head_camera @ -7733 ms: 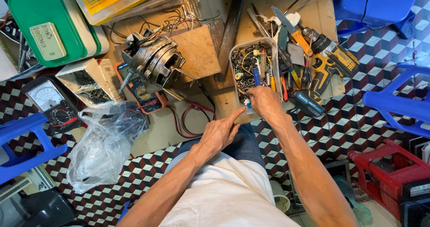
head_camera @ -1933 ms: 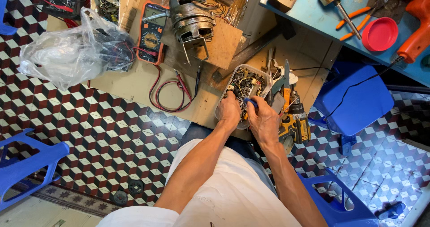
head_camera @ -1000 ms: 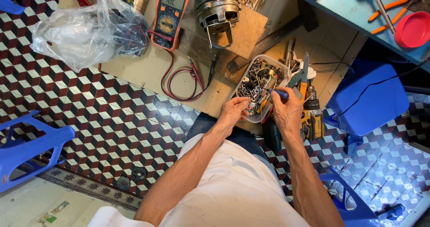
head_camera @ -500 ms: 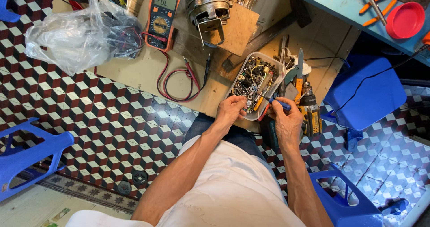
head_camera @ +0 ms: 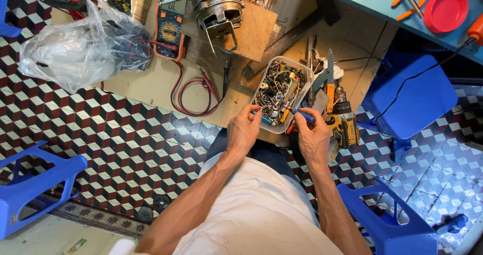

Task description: The person works on a cylindrical electrical component at a cluttered workbench. They insert a small metal pin into the component, then use a cordless drill to tighten a screw. After a brief walk around the room, they return to the bench, select a small blue component from a parts bin, insert it into the device, and use the drill again to secure it.

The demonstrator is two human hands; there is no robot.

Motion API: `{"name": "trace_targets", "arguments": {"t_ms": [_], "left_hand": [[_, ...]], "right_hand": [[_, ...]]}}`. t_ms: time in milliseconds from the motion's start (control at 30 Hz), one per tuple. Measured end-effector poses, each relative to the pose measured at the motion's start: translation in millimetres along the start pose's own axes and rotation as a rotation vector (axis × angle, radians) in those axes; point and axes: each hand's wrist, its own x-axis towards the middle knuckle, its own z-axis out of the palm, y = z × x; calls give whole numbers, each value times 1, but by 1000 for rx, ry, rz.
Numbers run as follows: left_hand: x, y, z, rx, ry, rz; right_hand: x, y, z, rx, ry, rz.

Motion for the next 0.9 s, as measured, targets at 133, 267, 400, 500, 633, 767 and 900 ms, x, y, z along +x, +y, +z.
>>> {"name": "trace_targets", "arguments": {"t_ms": [133, 267, 400, 500, 633, 767, 900], "left_hand": [[2, -10, -23, -20, 41, -10], [14, -24, -15, -4, -77, -138], [18, -33, -12, 68, -68, -97], [17, -33, -12, 66, -51, -83], [20, -34, -11, 46, -64, -64], [24, -36, -14, 34, -83, -58], [26, -36, -12, 27, -114, -100]], "right_hand": [[3, -11, 22, -67, -68, 1], [10, -12, 40, -186, -81, -6], [17, -12, 37, -169, -7, -51], [19, -12, 31, -207, -12, -33], [19, -5, 31, -344, -144, -54], [17, 0, 36, -445, -69, -202], [13, 0, 30, -420, -10, -165]]}}
